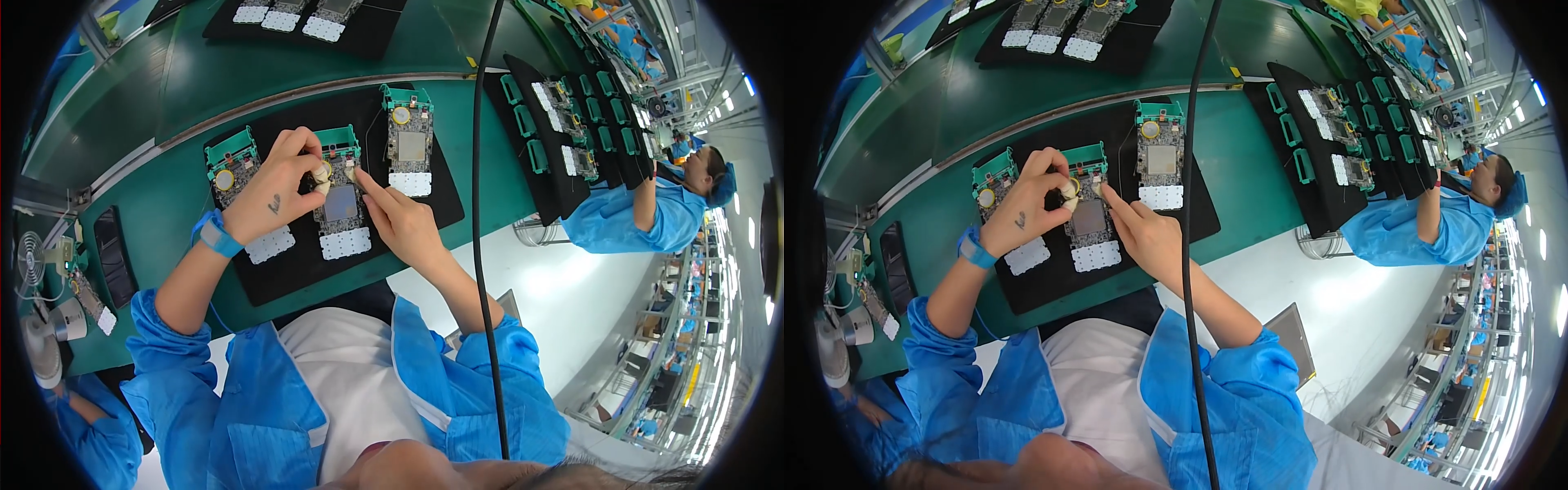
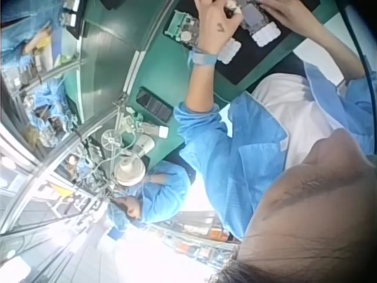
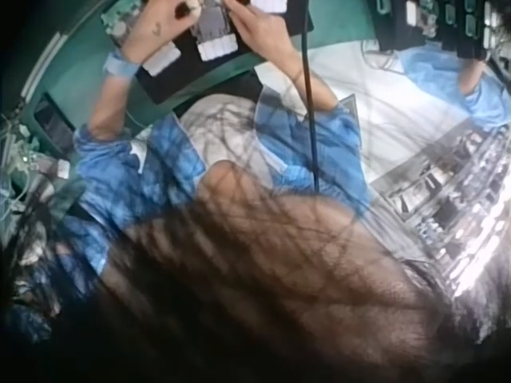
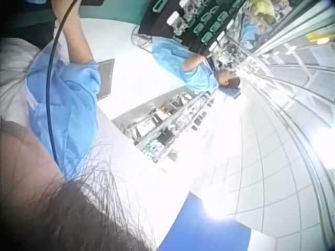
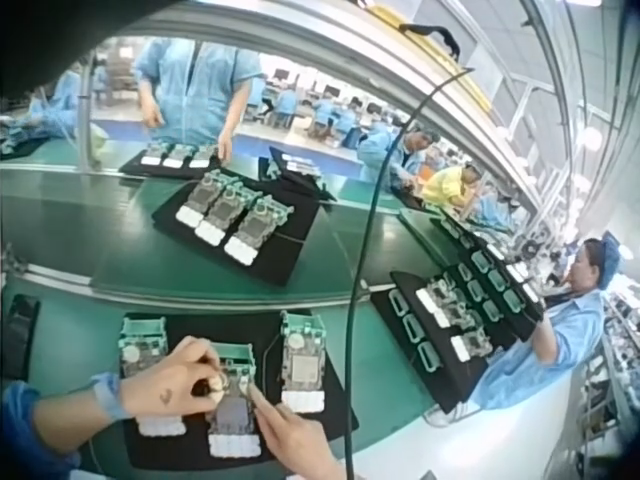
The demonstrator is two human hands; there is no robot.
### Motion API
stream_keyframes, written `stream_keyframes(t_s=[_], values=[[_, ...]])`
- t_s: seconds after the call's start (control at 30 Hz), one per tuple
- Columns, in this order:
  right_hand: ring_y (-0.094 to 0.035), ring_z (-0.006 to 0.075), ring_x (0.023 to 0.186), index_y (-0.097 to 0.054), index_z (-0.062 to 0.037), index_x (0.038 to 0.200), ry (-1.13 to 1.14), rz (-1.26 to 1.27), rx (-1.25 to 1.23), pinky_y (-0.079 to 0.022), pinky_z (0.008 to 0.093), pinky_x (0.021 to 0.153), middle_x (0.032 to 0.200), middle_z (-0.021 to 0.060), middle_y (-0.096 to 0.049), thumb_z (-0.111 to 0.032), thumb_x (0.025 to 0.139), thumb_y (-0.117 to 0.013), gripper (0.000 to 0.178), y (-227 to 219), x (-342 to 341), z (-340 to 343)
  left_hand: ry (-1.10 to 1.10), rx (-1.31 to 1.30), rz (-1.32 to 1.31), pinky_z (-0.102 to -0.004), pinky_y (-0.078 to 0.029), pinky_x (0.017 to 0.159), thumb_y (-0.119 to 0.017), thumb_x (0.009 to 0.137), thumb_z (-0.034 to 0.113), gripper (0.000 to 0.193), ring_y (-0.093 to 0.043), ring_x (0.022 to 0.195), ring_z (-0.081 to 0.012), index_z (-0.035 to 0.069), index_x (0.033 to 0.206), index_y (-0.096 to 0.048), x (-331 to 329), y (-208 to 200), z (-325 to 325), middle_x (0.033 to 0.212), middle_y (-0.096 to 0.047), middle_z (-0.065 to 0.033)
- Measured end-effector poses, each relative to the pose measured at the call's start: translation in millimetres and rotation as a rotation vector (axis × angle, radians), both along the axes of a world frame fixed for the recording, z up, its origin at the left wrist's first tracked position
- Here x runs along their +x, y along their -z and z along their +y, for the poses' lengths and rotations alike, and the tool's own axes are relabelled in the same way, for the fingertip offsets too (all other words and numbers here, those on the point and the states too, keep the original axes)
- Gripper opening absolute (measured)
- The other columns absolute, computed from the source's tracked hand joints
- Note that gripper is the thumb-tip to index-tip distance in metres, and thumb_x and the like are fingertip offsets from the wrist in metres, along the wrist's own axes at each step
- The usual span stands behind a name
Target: The person assembles components onto printed circuit boards by attaching plastic housings, connectors, and wires to the boards, using an electric screwdriver to secure the parts.
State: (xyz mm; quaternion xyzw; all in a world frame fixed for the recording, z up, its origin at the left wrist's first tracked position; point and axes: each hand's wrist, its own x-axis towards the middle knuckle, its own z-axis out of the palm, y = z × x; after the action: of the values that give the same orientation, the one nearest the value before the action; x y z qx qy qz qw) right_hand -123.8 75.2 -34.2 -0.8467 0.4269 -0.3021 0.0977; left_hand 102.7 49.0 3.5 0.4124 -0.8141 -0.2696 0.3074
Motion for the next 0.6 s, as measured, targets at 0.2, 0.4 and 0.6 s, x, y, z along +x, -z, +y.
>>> stream_keyframes(t_s=[0.2,0.4,0.6], values=[[-0.054,0.0174,0.048,-0.059,-0.0139,0.127,-0.004,-0.015,0.065,-0.043,0.031,0.044,0.06,0.0048,-0.055,-0.006,0.086,-0.06,0.042,-5.8,2.7,2.1,-0.015,0.002,0.022,-0.0328,-0.042,0.082,-0.068,0.064,0.002,0.021,-0.045,0.097,-0.0259,-0.004,0.078,-0.055,0.1,3.2,0.6,0.099,-0.043,-0.009],[-0.052,0.0163,0.046,-0.06,-0.0134,0.125,0.0,-0.057,0.047,-0.042,0.0297,0.043,0.061,0.0045,-0.056,-0.004,0.083,-0.061,0.043,-5.8,4.1,2.6,0.0,-0.016,-0.006,-0.0327,-0.042,0.079,-0.067,0.064,0.001,0.02,-0.045,0.094,-0.026,-0.004,0.077,-0.052,-2.4,0.0,0.4,0.097,-0.043,-0.0093],[-0.048,0.0158,0.043,-0.061,-0.015,0.126,-0.056,0.067,-0.058,-0.039,0.0297,0.04,0.057,0.0015,-0.047,-0.006,0.08,-0.064,0.047,-6.5,10.6,5.7,-0.008,-0.019,-0.025,-0.0338,-0.044,0.076,-0.067,0.065,0.0,0.02,-0.047,0.092,-0.0271,-0.005,0.076,-0.051,-4.6,1.1,1.7,0.097,-0.043,-0.0112]])
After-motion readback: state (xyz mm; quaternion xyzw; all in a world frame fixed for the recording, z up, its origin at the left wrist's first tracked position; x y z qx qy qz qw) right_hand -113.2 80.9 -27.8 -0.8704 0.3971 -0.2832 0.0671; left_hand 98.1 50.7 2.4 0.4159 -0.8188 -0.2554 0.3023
